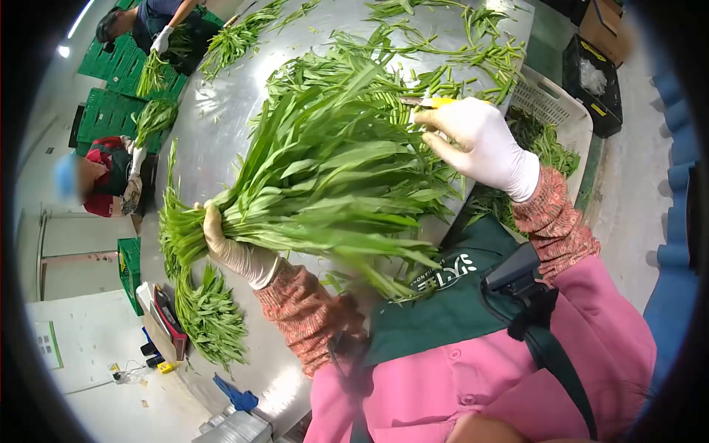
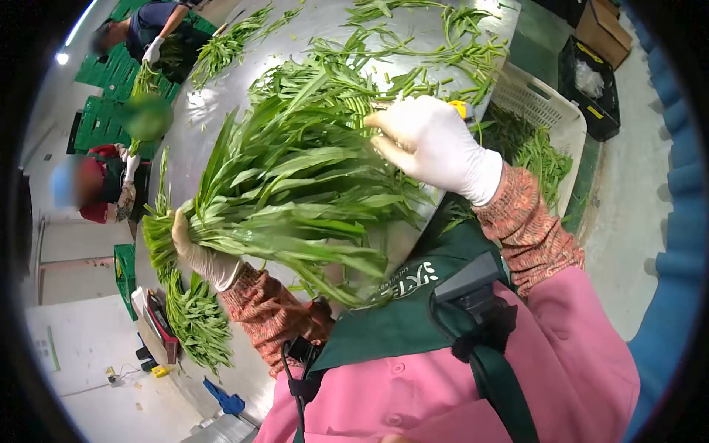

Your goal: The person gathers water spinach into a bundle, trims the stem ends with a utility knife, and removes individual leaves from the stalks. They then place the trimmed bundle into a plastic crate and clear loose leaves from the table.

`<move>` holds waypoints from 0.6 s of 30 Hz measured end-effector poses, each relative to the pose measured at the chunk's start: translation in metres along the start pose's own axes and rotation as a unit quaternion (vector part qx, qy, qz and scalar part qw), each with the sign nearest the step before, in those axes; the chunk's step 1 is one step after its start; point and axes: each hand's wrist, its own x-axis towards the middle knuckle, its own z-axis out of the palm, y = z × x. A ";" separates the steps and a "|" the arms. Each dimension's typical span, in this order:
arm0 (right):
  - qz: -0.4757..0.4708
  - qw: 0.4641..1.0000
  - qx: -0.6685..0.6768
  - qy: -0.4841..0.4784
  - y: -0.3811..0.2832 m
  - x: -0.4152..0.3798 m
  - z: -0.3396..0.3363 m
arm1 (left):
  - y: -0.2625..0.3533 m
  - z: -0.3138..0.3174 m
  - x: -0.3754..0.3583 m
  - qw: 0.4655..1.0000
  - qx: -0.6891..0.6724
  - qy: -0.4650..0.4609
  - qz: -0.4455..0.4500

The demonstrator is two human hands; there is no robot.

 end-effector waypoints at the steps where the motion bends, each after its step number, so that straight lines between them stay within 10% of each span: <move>1: 0.011 1.000 0.007 -0.007 0.001 -0.004 0.001 | 0.003 -0.003 -0.002 0.997 -0.049 -0.014 -0.053; 12: 0.087 0.996 0.015 -0.025 0.008 -0.039 0.008 | 0.004 -0.001 -0.021 0.969 -0.135 0.090 -0.185; 18: 0.092 0.994 0.022 -0.052 0.006 -0.044 0.020 | -0.009 -0.023 -0.024 0.978 -0.164 0.073 -0.106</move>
